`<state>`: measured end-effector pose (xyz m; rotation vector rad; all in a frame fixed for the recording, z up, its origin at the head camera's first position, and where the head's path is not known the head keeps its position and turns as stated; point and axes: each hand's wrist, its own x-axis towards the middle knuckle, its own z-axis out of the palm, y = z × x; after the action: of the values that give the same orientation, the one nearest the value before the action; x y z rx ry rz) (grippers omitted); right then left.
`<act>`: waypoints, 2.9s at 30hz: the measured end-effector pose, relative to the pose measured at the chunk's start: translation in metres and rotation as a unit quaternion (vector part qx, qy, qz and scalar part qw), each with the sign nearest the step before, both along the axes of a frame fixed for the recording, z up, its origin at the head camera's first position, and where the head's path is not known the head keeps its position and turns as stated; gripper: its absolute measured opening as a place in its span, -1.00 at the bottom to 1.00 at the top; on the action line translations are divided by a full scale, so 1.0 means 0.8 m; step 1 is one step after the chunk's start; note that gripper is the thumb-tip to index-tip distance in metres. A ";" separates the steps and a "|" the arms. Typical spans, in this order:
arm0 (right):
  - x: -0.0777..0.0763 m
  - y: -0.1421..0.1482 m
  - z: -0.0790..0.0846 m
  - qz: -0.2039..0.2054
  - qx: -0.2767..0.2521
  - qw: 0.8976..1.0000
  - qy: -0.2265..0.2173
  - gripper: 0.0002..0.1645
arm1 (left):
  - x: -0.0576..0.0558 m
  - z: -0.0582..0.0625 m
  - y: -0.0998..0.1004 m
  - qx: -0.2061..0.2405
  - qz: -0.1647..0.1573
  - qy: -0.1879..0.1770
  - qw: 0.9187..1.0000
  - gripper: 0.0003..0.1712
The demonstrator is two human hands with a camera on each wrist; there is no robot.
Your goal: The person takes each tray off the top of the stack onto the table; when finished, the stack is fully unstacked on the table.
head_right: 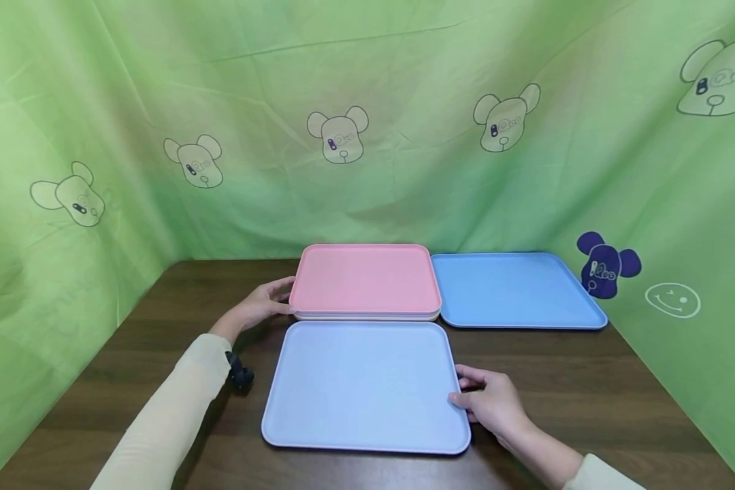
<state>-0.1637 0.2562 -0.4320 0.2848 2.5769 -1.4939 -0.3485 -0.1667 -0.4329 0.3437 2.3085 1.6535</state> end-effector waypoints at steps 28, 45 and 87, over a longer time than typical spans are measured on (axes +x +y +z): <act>-0.007 0.006 0.005 0.017 -0.044 0.998 0.032 -0.26 | -0.001 0.000 0.000 0.011 0.001 -0.007 1.000 -0.11; -0.060 0.023 0.024 0.094 -0.066 0.991 0.075 -0.34 | 0.002 0.003 -0.001 -0.002 0.001 -0.004 1.000 -0.10; -0.249 0.017 0.032 0.080 -0.039 0.986 0.139 -0.28 | -0.009 -0.007 -0.001 0.014 -0.015 -0.004 1.000 -0.08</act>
<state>-0.3630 0.2695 -0.4062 -0.1469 2.6596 -1.6738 -0.3556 -0.1671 -0.4386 0.3752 2.2649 1.6698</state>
